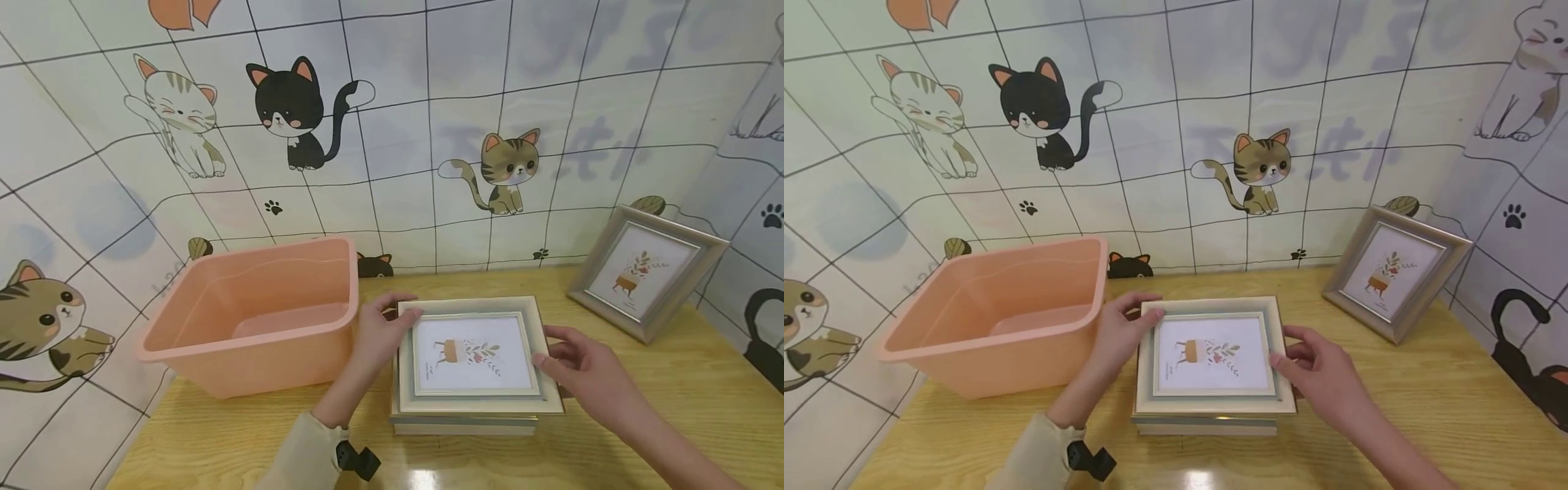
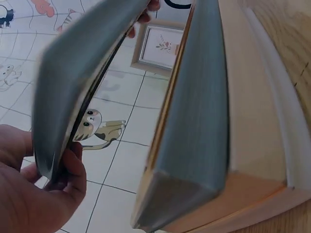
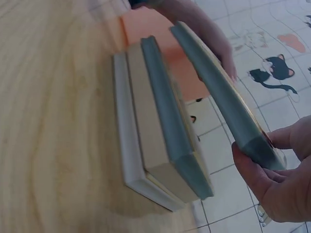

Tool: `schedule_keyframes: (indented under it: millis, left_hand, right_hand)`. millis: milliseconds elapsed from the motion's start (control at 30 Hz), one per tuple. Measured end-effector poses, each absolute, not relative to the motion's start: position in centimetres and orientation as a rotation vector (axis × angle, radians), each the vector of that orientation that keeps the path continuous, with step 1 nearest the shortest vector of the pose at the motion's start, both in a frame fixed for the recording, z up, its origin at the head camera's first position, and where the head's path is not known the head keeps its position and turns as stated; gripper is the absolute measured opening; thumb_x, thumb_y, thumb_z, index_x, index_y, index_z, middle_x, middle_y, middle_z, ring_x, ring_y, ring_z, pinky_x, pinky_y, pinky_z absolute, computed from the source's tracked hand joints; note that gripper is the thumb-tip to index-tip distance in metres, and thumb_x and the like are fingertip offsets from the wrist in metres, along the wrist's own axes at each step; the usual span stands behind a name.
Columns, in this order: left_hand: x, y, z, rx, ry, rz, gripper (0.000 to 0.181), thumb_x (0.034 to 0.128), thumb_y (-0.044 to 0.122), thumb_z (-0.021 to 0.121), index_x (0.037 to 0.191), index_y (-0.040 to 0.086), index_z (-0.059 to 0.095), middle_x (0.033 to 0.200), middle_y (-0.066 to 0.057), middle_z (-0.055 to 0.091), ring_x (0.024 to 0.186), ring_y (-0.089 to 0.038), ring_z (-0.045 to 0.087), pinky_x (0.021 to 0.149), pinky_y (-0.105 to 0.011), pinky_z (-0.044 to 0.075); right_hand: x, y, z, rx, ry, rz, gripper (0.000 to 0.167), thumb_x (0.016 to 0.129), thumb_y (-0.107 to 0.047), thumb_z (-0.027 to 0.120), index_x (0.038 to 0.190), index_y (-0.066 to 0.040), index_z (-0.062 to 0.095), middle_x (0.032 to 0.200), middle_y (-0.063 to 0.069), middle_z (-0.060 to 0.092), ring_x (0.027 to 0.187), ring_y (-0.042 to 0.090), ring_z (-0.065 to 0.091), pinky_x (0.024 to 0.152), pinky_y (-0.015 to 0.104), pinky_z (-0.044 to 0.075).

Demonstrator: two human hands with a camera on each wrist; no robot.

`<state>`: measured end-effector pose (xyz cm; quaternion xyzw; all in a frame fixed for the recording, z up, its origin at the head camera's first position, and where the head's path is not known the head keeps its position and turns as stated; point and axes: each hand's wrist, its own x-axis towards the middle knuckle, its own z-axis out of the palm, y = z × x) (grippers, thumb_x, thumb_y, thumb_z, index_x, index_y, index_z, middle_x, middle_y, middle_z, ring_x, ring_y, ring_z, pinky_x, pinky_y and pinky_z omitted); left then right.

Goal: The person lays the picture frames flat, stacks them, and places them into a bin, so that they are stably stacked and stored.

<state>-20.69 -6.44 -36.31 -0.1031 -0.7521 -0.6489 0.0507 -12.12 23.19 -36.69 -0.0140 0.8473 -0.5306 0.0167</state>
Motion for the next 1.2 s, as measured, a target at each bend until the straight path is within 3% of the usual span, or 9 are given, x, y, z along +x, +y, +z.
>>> schedule_keyframes:
  millis: [133, 400, 667, 933, 1000, 1100, 1167, 1200]
  left_hand:
    - [-21.7, -6.4, -36.9, -0.277, -2.375, -1.901, 0.018, 0.0904, 0.005, 0.075, 0.108, 0.003, 0.076, 0.098, -0.005, 0.065, 0.077, -0.015, 0.05, 0.063, -0.026, 0.042]
    - [-22.5, -7.1, -39.0, -0.296, -2.513, -1.795, 0.02, 0.0917, 0.007, 0.072, 0.11, -0.002, 0.073, 0.077, -0.001, 0.05, 0.071, -0.016, 0.044, 0.064, -0.029, 0.039]
    - [-23.1, -7.3, -40.2, -0.225, -2.557, -1.743, 0.02, 0.0899, 0.007, 0.075, 0.108, -0.001, 0.075, 0.095, -0.007, 0.067, 0.082, -0.018, 0.053, 0.071, -0.031, 0.046]
    - [-23.3, -7.2, -41.0, -0.243, -2.513, -1.721, 0.016, 0.0884, 0.005, 0.074, 0.104, 0.002, 0.076, 0.101, -0.008, 0.07, 0.087, -0.017, 0.055, 0.075, -0.031, 0.047]
    - [-23.3, -7.2, -41.0, -0.226, -2.505, -1.722, 0.016, 0.0887, 0.005, 0.073, 0.104, 0.003, 0.077, 0.103, -0.008, 0.07, 0.088, -0.017, 0.055, 0.076, -0.031, 0.047]
    - [-23.3, -7.2, -41.0, -0.188, -2.493, -1.735, 0.015, 0.0889, 0.006, 0.072, 0.103, 0.004, 0.077, 0.103, -0.007, 0.071, 0.088, -0.017, 0.055, 0.076, -0.032, 0.047]
    - [-23.3, -7.2, -40.9, -0.172, -2.491, -1.745, 0.014, 0.0893, 0.007, 0.071, 0.102, 0.004, 0.077, 0.103, -0.007, 0.071, 0.088, -0.017, 0.056, 0.075, -0.032, 0.047]
    - [-23.3, -7.2, -40.9, -0.17, -2.494, -1.748, 0.015, 0.0894, 0.007, 0.071, 0.103, 0.003, 0.077, 0.103, -0.007, 0.071, 0.088, -0.017, 0.056, 0.074, -0.031, 0.047]
  right_hand:
    - [-11.8, 22.3, -37.5, -0.005, 2.611, -1.6, 0.066, 0.099, -0.017, 0.07, 0.149, 0.013, 0.037, 0.114, 0.02, 0.066, 0.093, 0.024, 0.071, 0.065, 0.033, 0.061]
    - [-12.1, 22.2, -39.0, -0.038, 2.792, -1.373, 0.06, 0.099, -0.026, 0.071, 0.142, 0.011, 0.051, 0.117, 0.016, 0.067, 0.088, 0.019, 0.069, 0.061, 0.03, 0.051]
    - [-12.0, 21.7, -39.4, -0.067, 2.837, -1.368, 0.051, 0.098, -0.023, 0.072, 0.135, 0.01, 0.059, 0.116, 0.015, 0.07, 0.084, 0.017, 0.066, 0.06, 0.029, 0.052]
    - [-13.3, 24.7, -38.3, -0.306, 2.837, -1.43, 0.039, 0.1, -0.015, 0.068, 0.135, 0.001, 0.061, 0.123, 0.02, 0.066, 0.072, 0.016, 0.067, 0.058, 0.032, 0.054]
    - [-14.3, 26.7, -37.8, -0.437, 2.852, -1.452, 0.037, 0.101, -0.012, 0.066, 0.137, -0.002, 0.06, 0.124, 0.013, 0.067, 0.074, 0.016, 0.067, 0.059, 0.033, 0.055]
    - [-16.0, 30.4, -36.6, -0.569, 2.943, -1.416, 0.036, 0.102, -0.008, 0.064, 0.137, -0.005, 0.06, 0.12, -0.011, 0.065, 0.077, 0.01, 0.065, 0.06, 0.031, 0.056]
    - [-17.2, 33.0, -35.6, -0.595, 3.047, -1.367, 0.035, 0.1, -0.004, 0.065, 0.135, -0.002, 0.06, 0.118, -0.022, 0.059, 0.081, 0.003, 0.063, 0.061, 0.025, 0.054]
    - [-17.8, 34.3, -35.0, -0.606, 3.118, -1.316, 0.035, 0.099, -0.002, 0.065, 0.134, 0.0, 0.06, 0.118, -0.021, 0.059, 0.082, -0.001, 0.061, 0.062, 0.021, 0.053]
